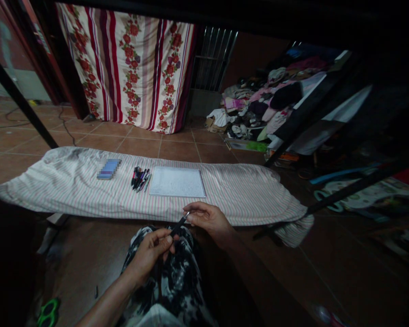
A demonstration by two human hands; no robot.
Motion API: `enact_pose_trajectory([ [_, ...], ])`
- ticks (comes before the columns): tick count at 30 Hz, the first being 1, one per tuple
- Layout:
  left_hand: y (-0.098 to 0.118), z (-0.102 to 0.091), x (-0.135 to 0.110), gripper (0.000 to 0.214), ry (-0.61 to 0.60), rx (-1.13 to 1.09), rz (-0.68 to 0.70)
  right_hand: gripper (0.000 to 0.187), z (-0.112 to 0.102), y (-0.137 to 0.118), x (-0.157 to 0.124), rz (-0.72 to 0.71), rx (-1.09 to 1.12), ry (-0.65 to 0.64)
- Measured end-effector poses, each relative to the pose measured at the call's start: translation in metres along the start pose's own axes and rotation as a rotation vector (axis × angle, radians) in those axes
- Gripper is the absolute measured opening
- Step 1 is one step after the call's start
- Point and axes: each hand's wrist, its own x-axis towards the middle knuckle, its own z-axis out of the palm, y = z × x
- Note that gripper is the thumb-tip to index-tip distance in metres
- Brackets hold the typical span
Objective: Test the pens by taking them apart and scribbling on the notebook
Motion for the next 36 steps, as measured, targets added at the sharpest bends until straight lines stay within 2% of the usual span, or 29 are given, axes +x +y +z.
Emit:
enact_pose_trajectory([
  [11,0.0,0.0,0.0,0.032,-0.001,-0.001,0.017,0.02,0.0,-0.004,-0.002,-0.051,-0.057,0.034],
  [18,0.001,0.001,-0.001,0.037,0.008,0.004,0.003,0.023,0.0,-0.006,0.0,-0.073,-0.004,0.084],
  [26,0.004,0.004,-0.004,0.034,0.005,0.012,0.014,0.024,0.001,-0.014,-0.001,-0.062,0.164,0.163],
  [30,0.008,0.007,-0.007,0.035,0.012,0.038,0.016,0.027,0.003,-0.014,-0.001,-0.009,0.316,0.139],
  [36,0.011,0.01,-0.012,0.037,0.032,0.058,0.013,0.021,0.004,-0.01,0.0,0.029,0.492,0.098],
])
